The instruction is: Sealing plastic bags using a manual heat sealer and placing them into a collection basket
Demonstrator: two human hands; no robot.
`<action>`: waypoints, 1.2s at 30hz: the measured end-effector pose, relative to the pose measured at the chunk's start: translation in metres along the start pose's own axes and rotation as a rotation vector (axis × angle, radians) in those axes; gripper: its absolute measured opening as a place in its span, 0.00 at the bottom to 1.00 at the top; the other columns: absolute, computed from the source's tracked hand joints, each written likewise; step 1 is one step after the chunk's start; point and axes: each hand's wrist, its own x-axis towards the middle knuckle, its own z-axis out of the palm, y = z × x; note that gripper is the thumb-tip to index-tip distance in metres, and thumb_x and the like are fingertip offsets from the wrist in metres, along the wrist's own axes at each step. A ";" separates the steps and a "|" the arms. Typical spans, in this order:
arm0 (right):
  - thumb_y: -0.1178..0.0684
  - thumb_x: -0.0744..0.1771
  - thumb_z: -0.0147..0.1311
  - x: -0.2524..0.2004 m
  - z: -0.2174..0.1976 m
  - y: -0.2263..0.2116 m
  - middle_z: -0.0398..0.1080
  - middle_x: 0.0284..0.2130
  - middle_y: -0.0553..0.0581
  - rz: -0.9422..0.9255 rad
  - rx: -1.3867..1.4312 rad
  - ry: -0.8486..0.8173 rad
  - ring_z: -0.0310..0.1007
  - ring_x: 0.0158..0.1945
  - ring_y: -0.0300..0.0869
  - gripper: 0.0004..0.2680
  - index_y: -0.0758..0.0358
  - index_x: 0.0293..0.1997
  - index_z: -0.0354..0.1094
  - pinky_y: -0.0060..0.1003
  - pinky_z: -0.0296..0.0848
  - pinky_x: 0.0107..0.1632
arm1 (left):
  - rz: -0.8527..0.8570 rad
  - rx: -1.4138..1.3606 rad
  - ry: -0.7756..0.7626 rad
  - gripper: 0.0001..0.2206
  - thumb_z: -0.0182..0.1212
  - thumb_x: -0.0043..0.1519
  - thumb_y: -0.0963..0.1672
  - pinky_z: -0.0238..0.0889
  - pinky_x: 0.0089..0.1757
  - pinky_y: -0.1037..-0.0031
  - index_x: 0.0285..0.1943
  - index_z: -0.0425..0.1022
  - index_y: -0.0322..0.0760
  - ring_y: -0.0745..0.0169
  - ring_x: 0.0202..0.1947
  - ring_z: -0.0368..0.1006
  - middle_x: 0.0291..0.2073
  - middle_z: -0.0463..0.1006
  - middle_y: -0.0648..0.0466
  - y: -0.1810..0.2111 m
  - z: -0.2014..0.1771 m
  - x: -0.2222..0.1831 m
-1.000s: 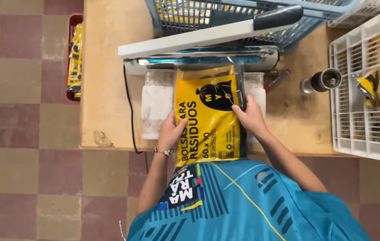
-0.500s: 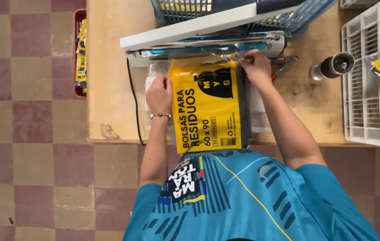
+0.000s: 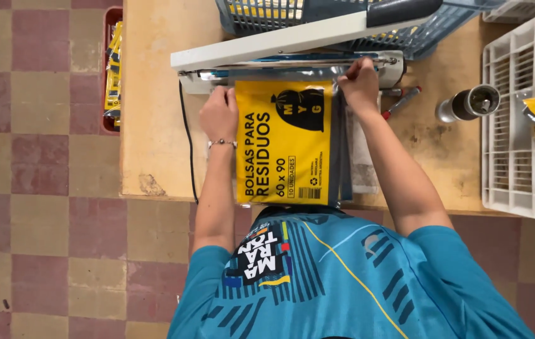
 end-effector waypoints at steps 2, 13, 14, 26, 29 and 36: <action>0.60 0.62 0.59 0.011 0.009 0.010 0.69 0.28 0.51 -0.057 -0.054 0.063 0.70 0.32 0.46 0.08 0.54 0.34 0.60 0.42 0.67 0.37 | 0.025 0.041 0.018 0.11 0.53 0.70 0.48 0.63 0.24 0.66 0.34 0.73 0.43 0.54 0.22 0.74 0.23 0.79 0.56 -0.012 0.021 0.008; 0.57 0.69 0.59 -0.007 0.003 -0.020 0.68 0.32 0.56 -0.615 -0.358 0.211 0.71 0.28 0.50 0.07 0.57 0.35 0.64 0.44 0.62 0.26 | -0.223 0.185 -0.129 0.15 0.51 0.68 0.51 0.68 0.28 0.50 0.35 0.70 0.38 0.34 0.27 0.77 0.28 0.81 0.44 -0.022 0.055 0.030; 0.57 0.69 0.59 -0.014 -0.006 -0.051 0.68 0.32 0.56 -0.619 -0.357 0.212 0.71 0.28 0.50 0.07 0.57 0.35 0.64 0.44 0.62 0.26 | -0.225 0.185 -0.124 0.15 0.51 0.68 0.51 0.68 0.28 0.50 0.35 0.70 0.38 0.34 0.27 0.77 0.28 0.81 0.44 -0.019 0.051 0.030; 0.41 0.73 0.37 0.064 0.003 -0.127 0.66 0.23 0.56 -0.613 -0.801 -0.230 0.64 0.24 0.51 0.18 0.62 0.29 0.64 0.48 0.63 0.26 | -0.326 0.068 -0.094 0.11 0.53 0.66 0.47 0.66 0.31 0.47 0.35 0.68 0.36 0.32 0.29 0.76 0.28 0.80 0.41 -0.007 0.041 0.032; 0.37 0.74 0.36 0.061 0.009 -0.128 0.73 0.31 0.65 -0.349 -0.712 -0.401 0.75 0.32 0.60 0.20 0.65 0.41 0.69 0.56 0.75 0.33 | -0.355 0.067 -0.116 0.10 0.49 0.66 0.47 0.66 0.30 0.49 0.35 0.68 0.38 0.35 0.28 0.75 0.28 0.80 0.43 -0.002 0.035 0.033; 0.36 0.73 0.31 0.068 0.024 -0.094 0.77 0.45 0.70 -0.272 -0.835 -0.472 0.76 0.53 0.64 0.23 0.63 0.53 0.74 0.61 0.70 0.54 | -0.347 0.104 -0.004 0.10 0.56 0.63 0.51 0.73 0.37 0.52 0.36 0.74 0.46 0.36 0.33 0.81 0.25 0.81 0.45 0.002 0.033 0.025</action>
